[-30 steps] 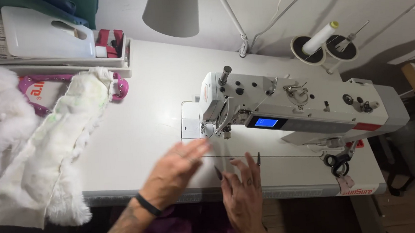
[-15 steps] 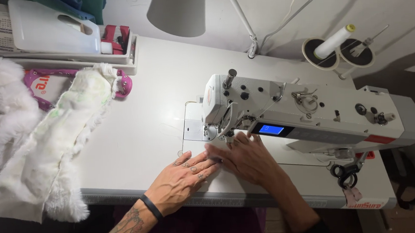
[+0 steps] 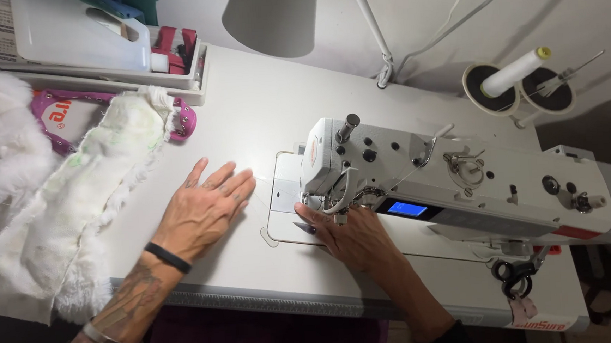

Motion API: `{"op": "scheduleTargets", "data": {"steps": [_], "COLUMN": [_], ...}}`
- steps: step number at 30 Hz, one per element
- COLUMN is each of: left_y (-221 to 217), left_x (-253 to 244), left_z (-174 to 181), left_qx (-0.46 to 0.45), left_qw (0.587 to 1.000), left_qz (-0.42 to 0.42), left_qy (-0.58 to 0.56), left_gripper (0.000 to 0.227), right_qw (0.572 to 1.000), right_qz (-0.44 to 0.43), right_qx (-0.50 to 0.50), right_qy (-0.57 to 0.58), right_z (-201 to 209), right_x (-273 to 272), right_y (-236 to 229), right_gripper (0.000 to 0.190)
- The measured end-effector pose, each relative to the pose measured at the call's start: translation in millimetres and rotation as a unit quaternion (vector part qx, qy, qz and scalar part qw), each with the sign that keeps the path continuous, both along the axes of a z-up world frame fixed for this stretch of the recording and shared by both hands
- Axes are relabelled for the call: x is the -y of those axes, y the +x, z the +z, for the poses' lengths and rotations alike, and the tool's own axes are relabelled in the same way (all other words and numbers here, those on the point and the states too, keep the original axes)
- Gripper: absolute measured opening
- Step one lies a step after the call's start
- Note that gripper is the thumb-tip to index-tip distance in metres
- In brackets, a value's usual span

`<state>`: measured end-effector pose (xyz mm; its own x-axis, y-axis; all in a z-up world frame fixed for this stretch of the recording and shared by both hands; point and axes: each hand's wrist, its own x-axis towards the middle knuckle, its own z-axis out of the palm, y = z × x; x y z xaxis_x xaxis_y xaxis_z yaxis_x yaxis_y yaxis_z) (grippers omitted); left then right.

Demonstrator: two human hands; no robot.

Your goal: Threading an industrial sewing machine and sewing pieces of white faux fur together.

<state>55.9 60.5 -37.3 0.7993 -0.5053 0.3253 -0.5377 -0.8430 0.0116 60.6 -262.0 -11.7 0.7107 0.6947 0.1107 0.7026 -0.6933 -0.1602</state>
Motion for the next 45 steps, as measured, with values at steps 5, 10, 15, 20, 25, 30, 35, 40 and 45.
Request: {"op": "scheduleTargets", "data": {"steps": [5, 10, 15, 20, 25, 30, 35, 40, 45], "left_y": [-26.0, -3.2, 42.3, 60.6, 91.9, 42.2, -59.3, -154.9, -169.3], "left_x": [32.1, 30.7, 34.1, 34.1, 49.1, 29.8, -90.9, -183.4, -185.2], "left_z": [6.6, -34.8, -2.9, 20.2, 21.1, 54.1, 130.8, 89.9, 44.9], "left_qx": [-0.065, -0.099, -0.109, -0.162, -0.134, 0.091, 0.226, 0.185, -0.109], "left_qw": [0.986, 0.994, 0.994, 0.986, 0.984, 0.985, 0.935, 0.906, 0.877], "left_qz": [-0.082, -0.045, -0.027, -0.002, 0.115, 0.111, -0.033, 0.38, 0.45], "left_qy": [-0.13, -0.022, 0.009, 0.039, -0.005, -0.091, -0.271, -0.014, -0.127], "left_gripper": [0.052, 0.057, 0.055, 0.069, 0.071, 0.06, 0.035, 0.043, 0.047], "right_qw": [0.994, 0.999, 0.998, 0.991, 0.975, 0.972, 0.92, 0.731, 0.791], "right_qz": [-0.055, -0.032, -0.059, -0.061, -0.058, -0.044, -0.163, -0.174, -0.136], "right_qx": [-0.048, 0.037, 0.024, 0.105, 0.209, 0.184, 0.018, -0.498, -0.487], "right_qy": [-0.078, -0.016, -0.025, -0.053, 0.039, 0.14, 0.357, 0.432, 0.344], "right_z": [-8.3, -30.2, 0.6, -2.2, -5.9, -21.3, -28.1, 7.9, 45.2], "right_x": [-4.6, 2.3, -17.4, -22.7, -22.5, -2.0, -34.7, -122.7, -214.0], "right_y": [-3.9, -9.5, -19.1, -33.1, -76.8, -136.6, -158.5, -141.7, -113.4], "right_gripper": [0.053, 0.057, 0.054, 0.052, 0.045, 0.037, 0.02, 0.039, 0.043]}}
